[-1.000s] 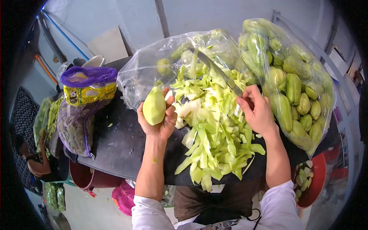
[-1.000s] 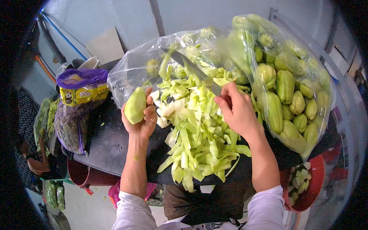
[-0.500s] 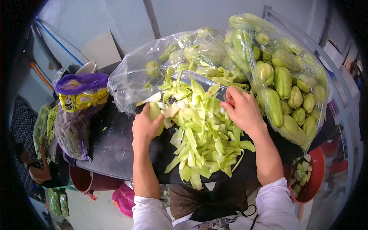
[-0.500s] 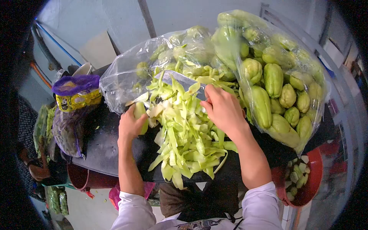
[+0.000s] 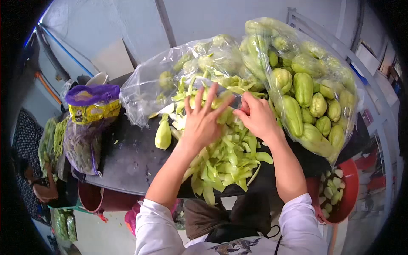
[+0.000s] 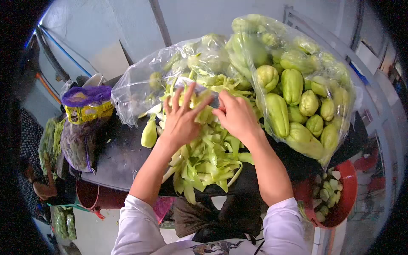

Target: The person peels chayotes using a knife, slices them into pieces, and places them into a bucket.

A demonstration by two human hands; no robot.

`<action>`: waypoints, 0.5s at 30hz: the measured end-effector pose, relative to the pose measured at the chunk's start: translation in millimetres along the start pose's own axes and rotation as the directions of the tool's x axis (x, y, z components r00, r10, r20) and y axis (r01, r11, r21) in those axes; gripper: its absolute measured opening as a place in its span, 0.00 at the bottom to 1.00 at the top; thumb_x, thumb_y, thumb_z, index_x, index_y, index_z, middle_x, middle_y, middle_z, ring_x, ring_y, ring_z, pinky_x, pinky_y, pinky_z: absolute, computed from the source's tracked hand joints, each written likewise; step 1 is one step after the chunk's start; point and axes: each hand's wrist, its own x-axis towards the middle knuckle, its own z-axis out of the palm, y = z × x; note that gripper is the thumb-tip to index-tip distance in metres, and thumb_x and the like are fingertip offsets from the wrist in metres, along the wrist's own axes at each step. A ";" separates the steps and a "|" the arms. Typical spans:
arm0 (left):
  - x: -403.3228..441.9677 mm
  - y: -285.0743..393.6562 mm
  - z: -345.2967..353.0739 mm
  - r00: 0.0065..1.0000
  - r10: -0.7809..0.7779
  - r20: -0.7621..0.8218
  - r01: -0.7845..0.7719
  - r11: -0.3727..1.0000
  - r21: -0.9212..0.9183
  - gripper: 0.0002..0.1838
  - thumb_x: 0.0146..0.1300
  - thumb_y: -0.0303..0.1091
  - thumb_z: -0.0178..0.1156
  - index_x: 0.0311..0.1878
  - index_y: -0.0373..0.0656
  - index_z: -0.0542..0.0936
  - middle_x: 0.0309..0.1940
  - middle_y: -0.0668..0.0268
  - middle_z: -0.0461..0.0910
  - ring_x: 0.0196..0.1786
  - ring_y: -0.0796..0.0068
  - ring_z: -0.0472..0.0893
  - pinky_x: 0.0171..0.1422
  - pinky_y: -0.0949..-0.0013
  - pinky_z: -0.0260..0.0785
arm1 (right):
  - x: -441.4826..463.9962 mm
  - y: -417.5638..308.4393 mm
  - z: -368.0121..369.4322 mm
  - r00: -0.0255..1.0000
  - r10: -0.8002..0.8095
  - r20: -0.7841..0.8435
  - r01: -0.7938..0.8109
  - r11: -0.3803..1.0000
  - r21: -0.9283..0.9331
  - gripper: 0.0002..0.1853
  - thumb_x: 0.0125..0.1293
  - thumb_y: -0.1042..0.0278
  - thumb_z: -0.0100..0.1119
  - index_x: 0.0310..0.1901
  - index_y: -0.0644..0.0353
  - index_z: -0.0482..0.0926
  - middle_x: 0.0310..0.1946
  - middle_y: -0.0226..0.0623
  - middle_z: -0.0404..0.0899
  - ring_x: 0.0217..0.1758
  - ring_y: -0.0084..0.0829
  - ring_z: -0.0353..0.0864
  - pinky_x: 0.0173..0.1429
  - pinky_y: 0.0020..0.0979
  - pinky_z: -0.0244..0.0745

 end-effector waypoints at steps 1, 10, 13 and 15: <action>5.1 -6.9 1.9 1.000 0.002 0.000 -0.002 1.000 -0.001 0.49 0.41 0.30 0.66 0.71 0.75 0.67 0.79 0.61 0.47 0.77 0.46 0.51 0.74 0.33 0.44 | 0.1 0.5 -1.8 1.000 0.001 -0.002 -0.001 1.000 -0.001 0.14 0.57 0.72 0.69 0.35 0.63 0.70 0.25 0.44 0.79 0.32 0.49 0.81 0.38 0.45 0.73; 4.1 -92.3 3.4 0.900 -0.411 0.143 0.398 0.911 0.110 0.42 0.52 0.39 0.58 0.75 0.66 0.63 0.79 0.56 0.46 0.78 0.40 0.47 0.74 0.29 0.42 | 0.1 5.1 -8.3 0.997 0.055 0.055 -0.056 0.998 0.021 0.14 0.59 0.70 0.69 0.36 0.65 0.71 0.26 0.49 0.81 0.32 0.49 0.83 0.37 0.44 0.74; -23.6 -107.3 -4.3 0.901 -0.426 0.080 0.427 0.904 0.007 0.41 0.54 0.42 0.59 0.75 0.61 0.63 0.75 0.51 0.56 0.76 0.41 0.53 0.73 0.32 0.48 | 0.0 5.6 -12.8 0.996 0.093 0.004 -0.093 0.994 0.049 0.15 0.59 0.71 0.69 0.34 0.65 0.69 0.24 0.47 0.79 0.31 0.49 0.82 0.36 0.43 0.73; -47.3 -109.5 -13.4 0.787 -0.553 0.273 0.574 0.819 0.005 0.41 0.53 0.45 0.61 0.74 0.55 0.63 0.64 0.46 0.69 0.68 0.42 0.65 0.67 0.40 0.62 | 0.9 6.2 -11.6 0.997 0.082 0.007 -0.082 0.994 0.066 0.15 0.61 0.71 0.67 0.34 0.65 0.67 0.23 0.47 0.78 0.30 0.51 0.81 0.35 0.45 0.73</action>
